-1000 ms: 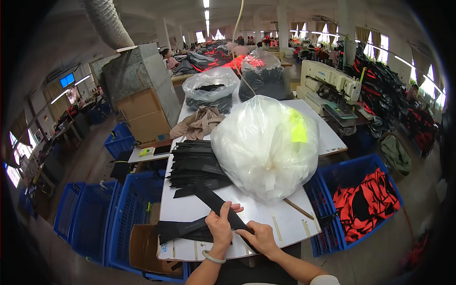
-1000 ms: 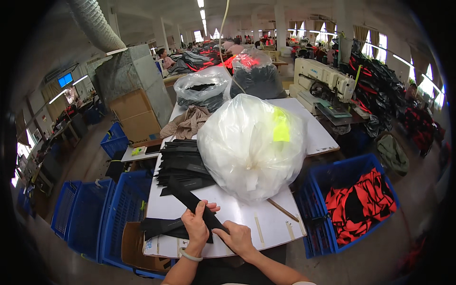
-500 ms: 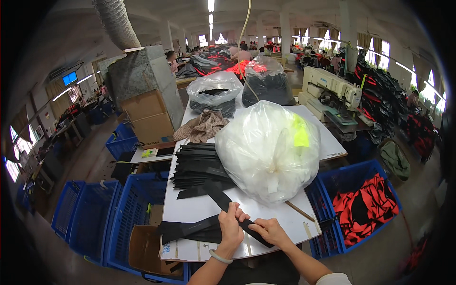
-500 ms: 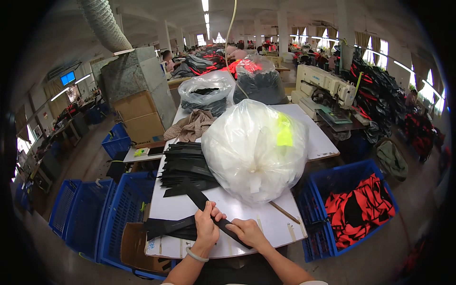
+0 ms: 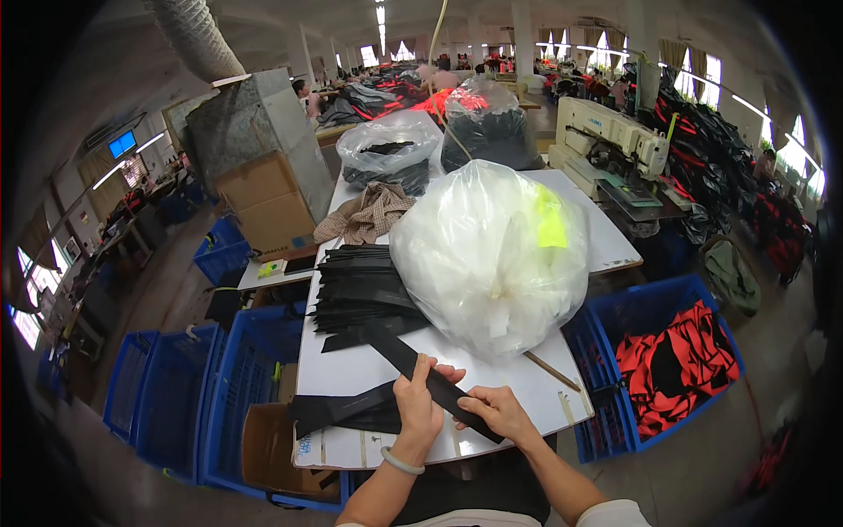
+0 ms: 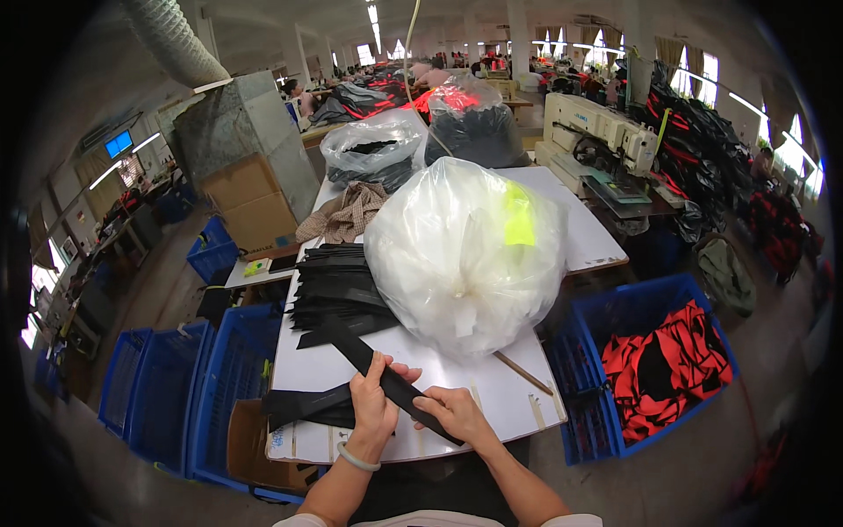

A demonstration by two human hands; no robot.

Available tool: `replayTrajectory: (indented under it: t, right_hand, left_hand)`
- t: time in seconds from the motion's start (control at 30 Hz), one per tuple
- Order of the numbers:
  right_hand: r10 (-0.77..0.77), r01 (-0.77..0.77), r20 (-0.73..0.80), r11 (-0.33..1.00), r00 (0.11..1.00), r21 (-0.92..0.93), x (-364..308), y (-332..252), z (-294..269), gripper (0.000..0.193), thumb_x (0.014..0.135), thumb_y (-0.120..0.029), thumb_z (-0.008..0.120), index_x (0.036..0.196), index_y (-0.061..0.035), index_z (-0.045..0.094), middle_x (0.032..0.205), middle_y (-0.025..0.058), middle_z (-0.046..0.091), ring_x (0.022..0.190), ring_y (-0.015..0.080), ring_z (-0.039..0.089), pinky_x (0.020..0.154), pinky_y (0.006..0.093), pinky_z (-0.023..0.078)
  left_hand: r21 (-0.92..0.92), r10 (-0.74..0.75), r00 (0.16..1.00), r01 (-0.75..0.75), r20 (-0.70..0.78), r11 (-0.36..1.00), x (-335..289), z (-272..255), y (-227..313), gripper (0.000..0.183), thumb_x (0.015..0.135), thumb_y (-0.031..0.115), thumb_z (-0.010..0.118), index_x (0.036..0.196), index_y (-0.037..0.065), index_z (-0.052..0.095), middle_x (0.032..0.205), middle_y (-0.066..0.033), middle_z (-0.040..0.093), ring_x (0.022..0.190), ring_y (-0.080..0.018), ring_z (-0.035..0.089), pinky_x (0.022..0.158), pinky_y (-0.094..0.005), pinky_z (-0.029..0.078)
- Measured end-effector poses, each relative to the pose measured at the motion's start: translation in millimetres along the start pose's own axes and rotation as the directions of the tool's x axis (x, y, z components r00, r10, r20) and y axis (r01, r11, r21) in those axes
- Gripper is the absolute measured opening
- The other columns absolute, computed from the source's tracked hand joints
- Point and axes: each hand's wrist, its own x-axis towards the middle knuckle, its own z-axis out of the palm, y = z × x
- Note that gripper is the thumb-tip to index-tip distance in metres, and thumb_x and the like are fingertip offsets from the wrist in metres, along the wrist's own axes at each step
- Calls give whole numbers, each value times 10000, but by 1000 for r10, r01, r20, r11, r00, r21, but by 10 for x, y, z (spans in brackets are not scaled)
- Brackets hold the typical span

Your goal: The worker is applying adhesive tape to black fabric straps and folding them as part of a manufacturing assembly process.

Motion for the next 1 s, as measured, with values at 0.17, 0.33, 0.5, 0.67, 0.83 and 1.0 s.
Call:
replayTrajectory:
  t: [0.17, 0.33, 0.5, 0.67, 0.83, 1.0]
  right_hand:
    - [-92, 26, -120, 885, 989, -466, -69, 70, 179, 267, 892, -202, 684, 978, 49, 657, 826, 162, 708, 756, 266, 711, 660, 327, 536]
    - [-380, 264, -184, 851, 907, -454, -90, -12, 254, 421, 776, -195, 801, 1064, 33, 594, 1016, 197, 656, 863, 341, 665, 732, 375, 537]
    - [-366, 253, -157, 840, 917, -479, -106, 43, 223, 345, 783, -171, 797, 998, 37, 626, 920, 177, 678, 801, 283, 692, 681, 343, 541]
    - [-76, 50, -309, 995, 948, -91, -148, 85, 321, 149, 832, -62, 738, 890, 53, 664, 731, 79, 686, 639, 92, 632, 567, 241, 488]
    - [-207, 101, -320, 943, 925, -319, -185, 133, 389, 196, 821, -67, 743, 963, 35, 655, 800, 101, 665, 702, 137, 645, 624, 262, 497]
    - [-388, 242, -238, 846, 890, -476, -125, -17, 244, 437, 739, -150, 810, 1081, 21, 599, 978, 179, 640, 869, 325, 654, 747, 357, 518]
  left_hand:
    - [1, -62, 998, 62, 28, 998, 56, -186, -182, 275, 998, 260, 537, 894, 11, 485, 662, -52, 477, 586, -179, 507, 663, -365, 537]
    - [-97, -52, 999, 52, 3, 994, 53, -170, -108, 261, 1020, 279, 493, 927, 38, 465, 747, -77, 512, 677, -209, 528, 843, -440, 513]
    - [-191, -153, 988, 144, -29, 971, 80, -279, -85, 274, 1024, 309, 487, 939, 48, 484, 821, -92, 545, 784, -237, 579, 934, -456, 488]
    - [-73, -137, 981, 148, 139, 986, -1, -307, -154, 359, 1017, 381, 482, 844, 67, 481, 642, -62, 492, 597, -214, 547, 845, -440, 520]
    - [-57, -186, 956, 204, 226, 977, 54, -330, -119, 454, 978, 494, 506, 767, 97, 444, 566, -35, 414, 496, -175, 443, 733, -428, 526]
    - [-253, -158, 981, 183, 114, 950, 148, -235, -211, 478, 921, 553, 565, 864, 92, 451, 755, -80, 533, 682, -212, 551, 927, -469, 488]
